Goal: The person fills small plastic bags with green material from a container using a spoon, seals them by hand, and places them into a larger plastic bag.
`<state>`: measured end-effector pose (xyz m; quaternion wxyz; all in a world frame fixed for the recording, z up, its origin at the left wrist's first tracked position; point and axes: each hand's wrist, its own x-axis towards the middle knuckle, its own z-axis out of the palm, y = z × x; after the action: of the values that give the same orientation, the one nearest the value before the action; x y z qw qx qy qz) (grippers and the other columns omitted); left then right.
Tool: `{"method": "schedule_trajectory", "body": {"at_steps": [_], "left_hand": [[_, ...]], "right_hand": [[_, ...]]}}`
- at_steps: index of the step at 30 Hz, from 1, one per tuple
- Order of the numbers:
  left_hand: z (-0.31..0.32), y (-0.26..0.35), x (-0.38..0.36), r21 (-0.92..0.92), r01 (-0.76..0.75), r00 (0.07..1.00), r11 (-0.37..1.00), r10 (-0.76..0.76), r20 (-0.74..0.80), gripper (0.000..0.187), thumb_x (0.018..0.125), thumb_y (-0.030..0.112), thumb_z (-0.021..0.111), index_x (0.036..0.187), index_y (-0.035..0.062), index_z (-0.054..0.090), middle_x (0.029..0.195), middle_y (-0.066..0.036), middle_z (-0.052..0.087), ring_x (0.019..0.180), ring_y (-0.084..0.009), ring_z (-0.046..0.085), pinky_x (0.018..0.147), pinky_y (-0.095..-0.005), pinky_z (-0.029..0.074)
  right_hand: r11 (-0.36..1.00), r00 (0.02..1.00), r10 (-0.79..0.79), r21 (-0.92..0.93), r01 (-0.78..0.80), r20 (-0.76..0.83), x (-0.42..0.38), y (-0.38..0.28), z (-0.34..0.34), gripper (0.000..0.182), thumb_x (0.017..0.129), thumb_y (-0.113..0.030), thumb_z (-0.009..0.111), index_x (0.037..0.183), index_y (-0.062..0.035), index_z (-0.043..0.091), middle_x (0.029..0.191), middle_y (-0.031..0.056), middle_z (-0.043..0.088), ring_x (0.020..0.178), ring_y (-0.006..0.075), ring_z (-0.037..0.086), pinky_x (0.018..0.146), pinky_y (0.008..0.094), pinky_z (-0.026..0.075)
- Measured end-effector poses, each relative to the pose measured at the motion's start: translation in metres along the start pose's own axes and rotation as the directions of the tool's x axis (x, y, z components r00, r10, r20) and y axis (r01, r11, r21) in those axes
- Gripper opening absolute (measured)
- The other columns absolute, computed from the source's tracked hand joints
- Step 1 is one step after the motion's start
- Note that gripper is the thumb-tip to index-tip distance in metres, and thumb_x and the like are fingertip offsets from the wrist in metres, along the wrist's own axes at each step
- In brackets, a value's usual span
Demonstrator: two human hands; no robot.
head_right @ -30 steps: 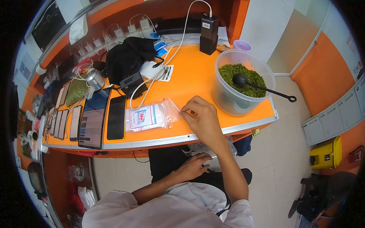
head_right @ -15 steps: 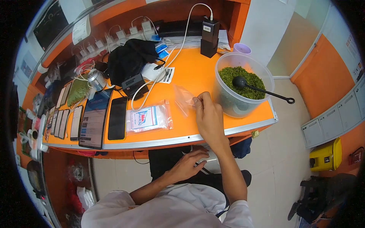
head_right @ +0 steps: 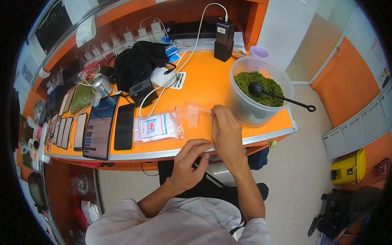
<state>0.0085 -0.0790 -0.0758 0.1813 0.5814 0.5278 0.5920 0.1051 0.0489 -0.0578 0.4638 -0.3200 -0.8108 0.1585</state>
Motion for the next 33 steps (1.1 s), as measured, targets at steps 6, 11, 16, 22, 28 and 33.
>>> {"method": "schedule_trajectory", "body": {"at_steps": [6,11,16,22,28,33], "left_hand": [[-0.011,0.002,0.013,0.085,-0.188,0.979,0.978,0.194,-0.059,0.034,0.085,-0.008,0.069,0.118,-0.0042,0.067,0.114,-0.019,0.067,0.104,-0.0332,0.068,0.089,-0.0405,0.056],[-0.022,-0.004,0.025,0.131,-0.166,0.933,0.977,0.199,-0.299,0.030,0.089,-0.004,0.066,0.119,-0.0047,0.064,0.117,-0.021,0.065,0.110,-0.0345,0.064,0.097,-0.0411,0.050],[-0.031,0.013,0.045,-0.175,-0.089,0.990,0.981,0.068,-0.122,0.022,0.096,0.002,0.060,0.117,-0.0031,0.063,0.116,-0.014,0.064,0.111,-0.0209,0.059,0.095,-0.0340,0.046],[-0.026,0.041,0.061,-0.084,-0.101,0.950,0.991,0.121,0.289,0.014,0.090,0.003,0.073,0.103,0.0001,0.070,0.100,-0.011,0.069,0.091,-0.0199,0.063,0.079,-0.0318,0.047],[-0.016,0.043,0.057,-0.120,0.032,0.937,0.992,0.012,0.348,0.011,0.089,0.004,0.076,0.098,0.0005,0.070,0.097,-0.010,0.070,0.086,-0.0181,0.063,0.075,-0.0308,0.046],[-0.014,0.040,0.055,-0.110,0.056,0.917,0.992,-0.008,0.398,0.010,0.094,0.007,0.073,0.097,-0.0013,0.068,0.092,-0.009,0.068,0.084,-0.0168,0.066,0.072,-0.0289,0.049]], "right_hand": [[0.970,0.998,0.033,0.242,-0.021,-0.046,-0.010,-0.018,-0.022,0.017,0.089,0.009,0.070,0.106,0.0055,0.067,0.113,0.0210,0.071,0.100,0.0308,0.073,0.085,0.0369,0.058],[0.789,0.973,0.215,0.602,-0.124,-0.081,-0.017,-0.021,-0.046,0.026,0.089,0.013,0.070,0.114,0.0053,0.070,0.119,0.0188,0.071,0.105,0.0228,0.073,0.093,0.0327,0.060],[0.701,0.945,0.318,0.654,-0.284,0.070,-0.024,-0.036,-0.076,0.031,0.087,0.012,0.072,0.118,0.0062,0.070,0.113,0.0166,0.073,0.097,0.0212,0.074,0.089,0.0317,0.061],[0.871,0.971,0.196,0.430,-0.238,0.140,-0.027,-0.038,-0.103,0.034,0.084,0.005,0.078,0.117,0.0044,0.072,0.096,0.0108,0.077,0.090,0.0166,0.074,0.078,0.0289,0.058],[0.859,0.969,0.212,0.449,-0.245,0.123,-0.032,-0.036,-0.108,0.031,0.083,0.003,0.080,0.113,0.0014,0.074,0.093,0.0110,0.077,0.086,0.0168,0.074,0.077,0.0283,0.057],[0.839,0.952,0.277,0.450,-0.305,0.130,-0.037,-0.032,-0.106,0.033,0.081,0.001,0.082,0.113,0.0005,0.074,0.097,0.0117,0.076,0.086,0.0186,0.072,0.077,0.0301,0.057]]}}
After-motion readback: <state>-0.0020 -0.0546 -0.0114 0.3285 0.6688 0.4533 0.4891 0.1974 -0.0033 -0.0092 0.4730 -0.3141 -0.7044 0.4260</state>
